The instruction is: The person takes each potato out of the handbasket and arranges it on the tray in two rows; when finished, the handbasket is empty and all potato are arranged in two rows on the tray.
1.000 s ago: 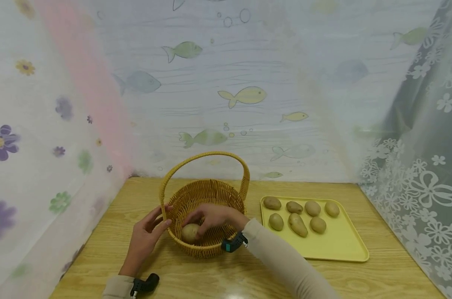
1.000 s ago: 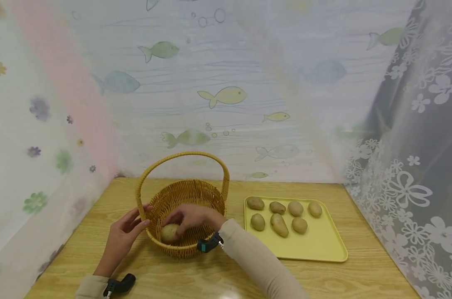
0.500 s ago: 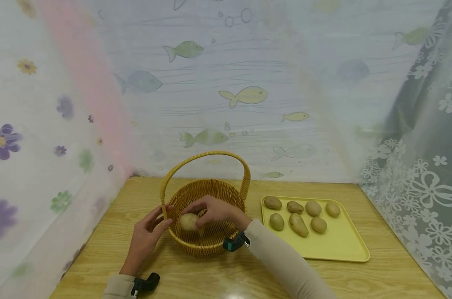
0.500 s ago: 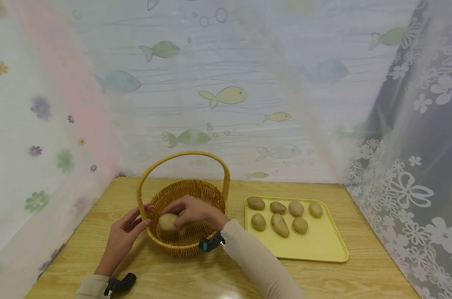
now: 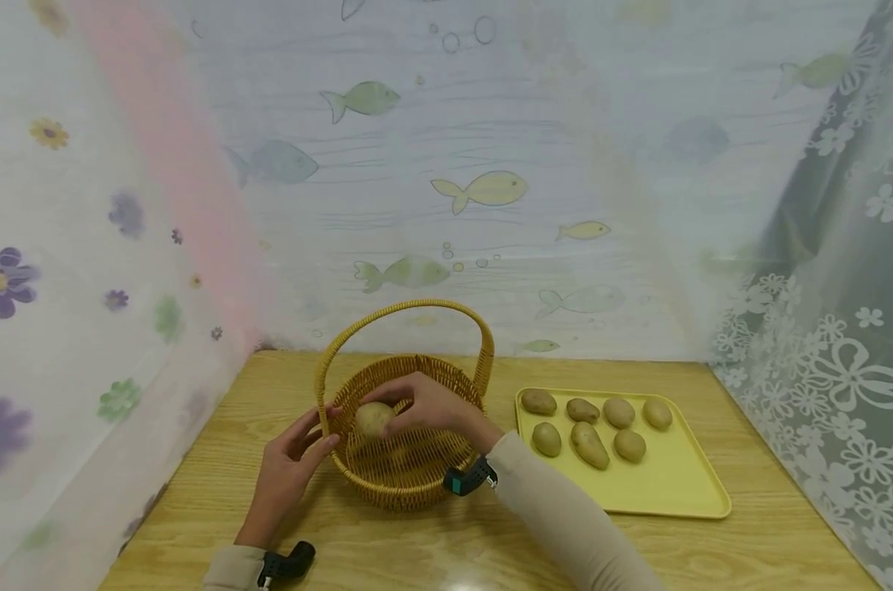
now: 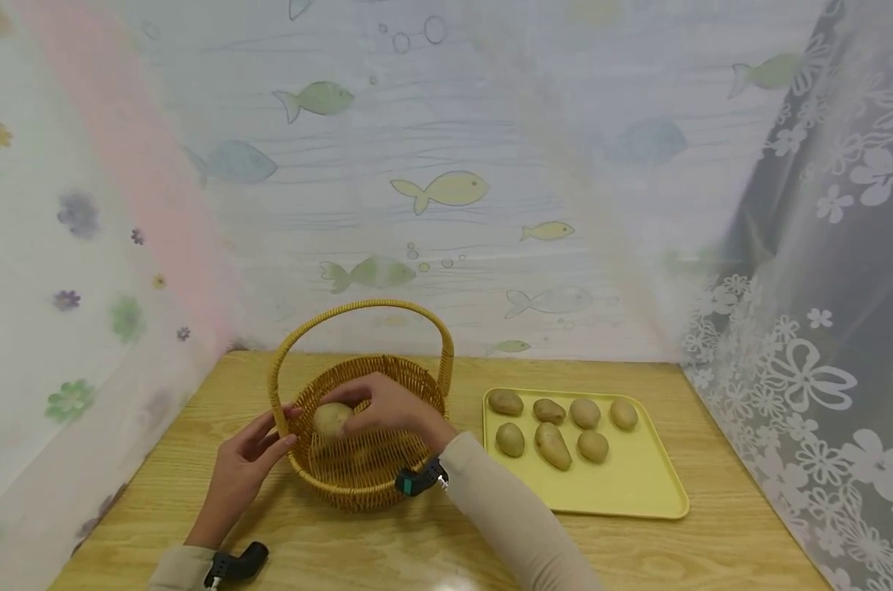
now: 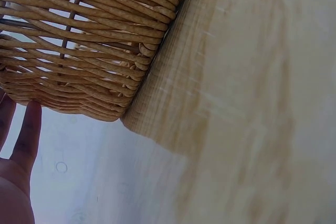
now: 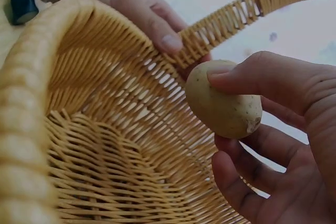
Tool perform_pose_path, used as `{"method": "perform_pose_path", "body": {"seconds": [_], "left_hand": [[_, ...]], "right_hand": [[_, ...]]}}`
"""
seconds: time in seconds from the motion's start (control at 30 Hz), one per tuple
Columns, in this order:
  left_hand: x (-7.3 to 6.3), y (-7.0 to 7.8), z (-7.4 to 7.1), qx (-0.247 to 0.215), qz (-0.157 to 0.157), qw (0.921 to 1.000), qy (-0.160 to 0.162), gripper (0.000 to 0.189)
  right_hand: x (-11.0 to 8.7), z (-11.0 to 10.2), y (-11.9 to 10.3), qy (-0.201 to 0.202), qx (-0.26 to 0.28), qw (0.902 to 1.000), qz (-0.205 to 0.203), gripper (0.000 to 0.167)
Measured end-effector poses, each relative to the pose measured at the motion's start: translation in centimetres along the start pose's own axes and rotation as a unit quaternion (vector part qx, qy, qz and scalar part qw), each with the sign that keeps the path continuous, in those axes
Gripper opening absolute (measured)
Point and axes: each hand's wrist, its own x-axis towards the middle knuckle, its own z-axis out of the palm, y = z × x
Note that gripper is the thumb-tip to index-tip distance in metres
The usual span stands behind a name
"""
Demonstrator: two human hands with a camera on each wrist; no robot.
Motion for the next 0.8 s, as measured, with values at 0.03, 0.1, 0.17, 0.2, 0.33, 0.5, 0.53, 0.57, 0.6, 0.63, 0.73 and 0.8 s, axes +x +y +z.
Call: {"method": "perform_pose_path", "body": {"seconds": [0.03, 0.1, 0.17, 0.2, 0.33, 0.5, 0.53, 0.57, 0.6, 0.63, 0.73, 0.8], "left_hand": [[0.0, 0.0, 0.0, 0.001, -0.001, 1.0000, 0.001, 0.049], [0.0, 0.1, 0.0, 0.002, -0.001, 1.0000, 0.001, 0.049], [0.0, 0.1, 0.0, 0.004, -0.001, 1.0000, 0.000, 0.049], [0.0, 0.2, 0.0, 0.002, -0.002, 1.0000, 0.001, 0.049], [0.0, 0.1, 0.0, 0.001, -0.001, 1.0000, 0.001, 0.049], [0.0, -0.2, 0.0, -0.001, 0.000, 1.0000, 0.002, 0.049], [-0.1, -0.2, 0.0, -0.001, -0.001, 1.0000, 0.003, 0.049], [-0.1, -0.2, 0.0, 0.000, 0.000, 1.0000, 0.003, 0.049], [-0.1, -0.1, 0.0, 0.002, 0.000, 1.0000, 0.003, 0.049], [-0.1, -0.1, 0.0, 0.000, -0.003, 1.0000, 0.005, 0.049], [-0.1, 0.2, 0.1, 0.001, -0.003, 1.0000, 0.006, 0.049], [-0.1, 0.3, 0.1, 0.001, -0.003, 1.0000, 0.005, 0.049]], "right_hand": [[0.0, -0.1, -0.1, 0.002, 0.001, 1.0000, -0.001, 0.055], [-0.1, -0.3, -0.3, 0.003, 0.008, 1.0000, -0.002, 0.056], [-0.2, -0.4, -0.5, 0.006, 0.012, 0.9999, -0.002, 0.056], [-0.3, -0.5, -0.5, 0.007, 0.014, 0.9999, -0.001, 0.056], [-0.6, -0.6, -0.5, 0.013, 0.016, 0.9998, -0.001, 0.055], [-1.0, -0.6, -0.6, 0.018, 0.022, 0.9996, 0.002, 0.053], [-1.1, -0.6, -0.5, 0.020, 0.023, 0.9995, 0.002, 0.053], [-1.2, -0.6, -0.5, 0.022, 0.025, 0.9994, 0.002, 0.053], [-1.3, -0.7, -0.6, 0.025, 0.022, 0.9994, 0.001, 0.052], [-1.4, -0.7, -0.6, 0.029, 0.021, 0.9994, 0.000, 0.052], [-1.7, -0.9, -0.8, 0.038, 0.018, 0.9991, -0.003, 0.052], [-1.9, -1.0, -1.0, 0.041, 0.016, 0.9990, -0.003, 0.051]]}}
